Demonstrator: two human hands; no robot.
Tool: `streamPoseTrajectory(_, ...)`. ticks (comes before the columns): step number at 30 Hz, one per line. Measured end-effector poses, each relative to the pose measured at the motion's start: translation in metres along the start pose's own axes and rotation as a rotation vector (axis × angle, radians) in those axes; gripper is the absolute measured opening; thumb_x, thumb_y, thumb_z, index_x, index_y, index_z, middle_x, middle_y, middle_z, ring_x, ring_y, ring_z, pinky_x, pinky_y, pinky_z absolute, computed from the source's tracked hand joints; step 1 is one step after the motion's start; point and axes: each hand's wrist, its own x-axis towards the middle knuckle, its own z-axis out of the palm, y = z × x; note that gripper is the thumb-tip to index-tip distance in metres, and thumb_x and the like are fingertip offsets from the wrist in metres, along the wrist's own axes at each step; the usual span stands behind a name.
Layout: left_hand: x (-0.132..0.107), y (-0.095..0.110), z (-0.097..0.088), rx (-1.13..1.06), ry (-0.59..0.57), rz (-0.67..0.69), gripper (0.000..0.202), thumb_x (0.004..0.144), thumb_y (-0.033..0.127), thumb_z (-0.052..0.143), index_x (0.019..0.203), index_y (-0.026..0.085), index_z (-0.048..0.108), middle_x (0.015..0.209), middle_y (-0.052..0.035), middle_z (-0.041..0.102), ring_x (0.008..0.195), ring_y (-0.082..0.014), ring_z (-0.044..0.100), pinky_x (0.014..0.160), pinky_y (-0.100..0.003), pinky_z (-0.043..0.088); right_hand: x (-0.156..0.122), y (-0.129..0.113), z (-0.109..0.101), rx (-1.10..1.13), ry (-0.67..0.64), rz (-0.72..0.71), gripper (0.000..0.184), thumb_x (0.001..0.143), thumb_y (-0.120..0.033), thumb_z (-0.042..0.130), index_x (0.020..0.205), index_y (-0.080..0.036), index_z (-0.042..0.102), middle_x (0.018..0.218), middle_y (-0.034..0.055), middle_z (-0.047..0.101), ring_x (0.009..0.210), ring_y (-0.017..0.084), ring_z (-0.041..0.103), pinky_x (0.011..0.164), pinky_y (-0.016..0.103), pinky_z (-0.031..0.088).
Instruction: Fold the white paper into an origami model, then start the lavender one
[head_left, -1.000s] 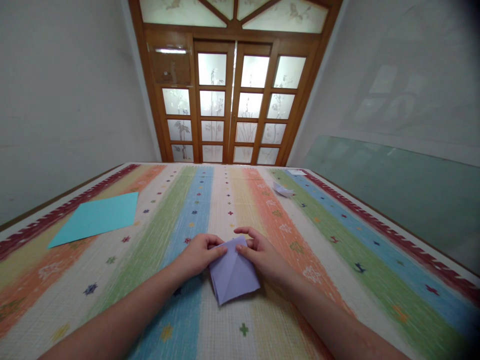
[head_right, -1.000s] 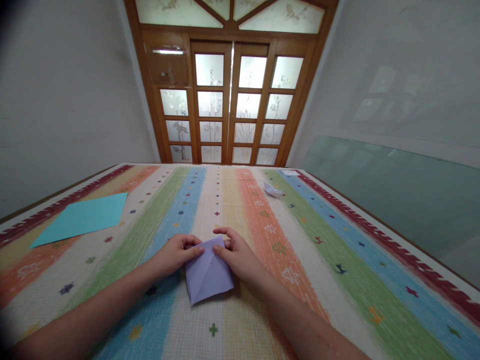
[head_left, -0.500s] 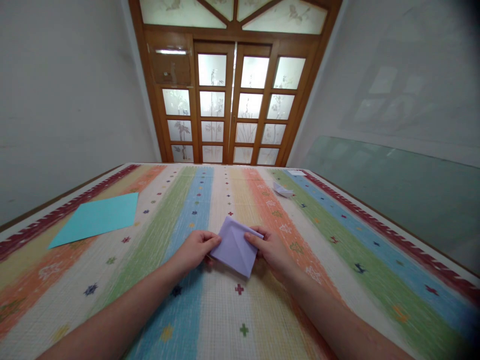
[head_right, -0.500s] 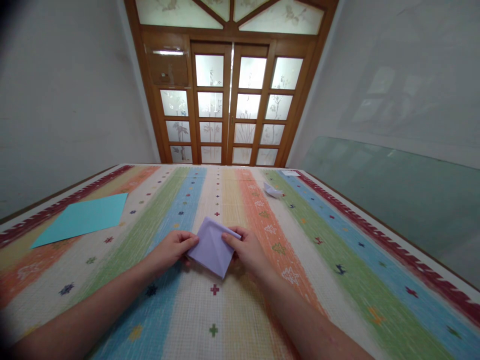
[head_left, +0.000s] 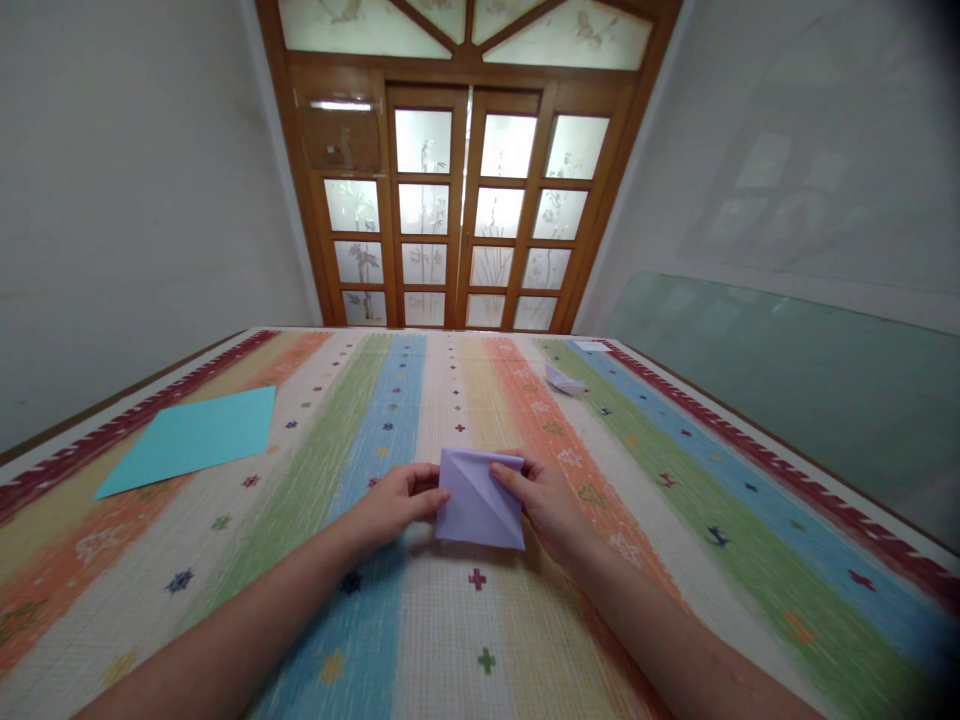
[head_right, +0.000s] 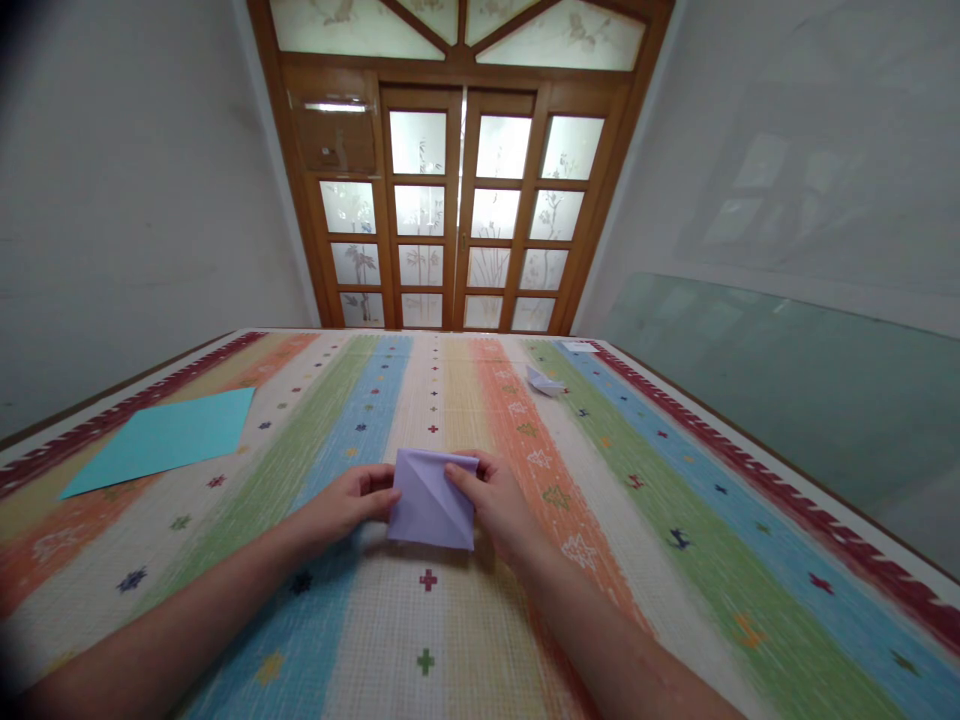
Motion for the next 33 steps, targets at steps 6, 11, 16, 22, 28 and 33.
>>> streamPoseTrajectory(6,0.000,-0.002,0.004,0.008,0.239,0.015,0.041,0.083,0.051,0.064,0.094,0.012,0.069,0.074,-0.0044,0.064,0.063,-0.0140,0.058,0.058,-0.025,0.046,-0.007,-0.001,0.010,-0.085,-0.135,-0.043,0.023,0.074,-0.037,0.077,0.086,-0.019,0.070,0.075,0.0021,0.064,0.068,0.016,0.055,0.061,0.027,0.041)
streamPoseTrajectory(11,0.000,-0.003,0.004,0.050,0.259,0.002,0.041,0.081,0.052,0.064,0.088,0.012,0.069,0.065,-0.0011,0.059,0.056,-0.0119,0.051,0.054,-0.023,0.041,-0.006,0.001,0.010,-0.120,-0.147,-0.040,0.027,0.073,-0.040,0.077,0.090,-0.019,0.070,0.076,0.0022,0.064,0.068,0.015,0.055,0.060,0.026,0.041)
streamPoseTrajectory(16,-0.001,0.001,0.006,0.127,0.284,0.025,0.040,0.081,0.051,0.064,0.083,0.011,0.069,0.062,-0.0007,0.057,0.054,-0.0113,0.047,0.053,-0.022,0.034,-0.005,0.001,0.009,-0.131,-0.138,0.027,0.034,0.075,-0.048,0.073,0.089,-0.017,0.070,0.071,0.0009,0.059,0.061,0.012,0.050,0.053,0.024,0.036)
streamPoseTrajectory(22,-0.001,0.002,0.009,0.157,0.290,0.066,0.038,0.081,0.049,0.064,0.083,0.011,0.071,0.066,-0.0028,0.060,0.059,-0.0126,0.048,0.056,-0.024,0.033,-0.005,0.001,0.009,-0.165,-0.126,-0.007,0.032,0.076,-0.047,0.072,0.083,-0.016,0.069,0.066,-0.0004,0.055,0.058,0.010,0.046,0.052,0.023,0.032)
streamPoseTrajectory(28,-0.002,0.004,0.011,0.177,0.311,0.069,0.039,0.082,0.048,0.063,0.082,0.010,0.071,0.065,-0.0030,0.059,0.058,-0.0128,0.046,0.055,-0.024,0.030,-0.004,0.003,0.010,-0.162,-0.107,0.012,0.032,0.075,-0.047,0.072,0.082,-0.016,0.070,0.068,0.0003,0.055,0.060,0.011,0.047,0.052,0.023,0.034)
streamPoseTrajectory(33,-0.002,0.003,0.010,0.133,0.323,0.064,0.037,0.081,0.047,0.065,0.083,0.011,0.072,0.066,-0.0022,0.058,0.058,-0.0118,0.046,0.055,-0.023,0.031,-0.005,0.003,0.010,-0.118,-0.127,0.056,0.037,0.074,-0.052,0.071,0.080,-0.015,0.069,0.067,0.0003,0.054,0.058,0.011,0.049,0.052,0.023,0.038)
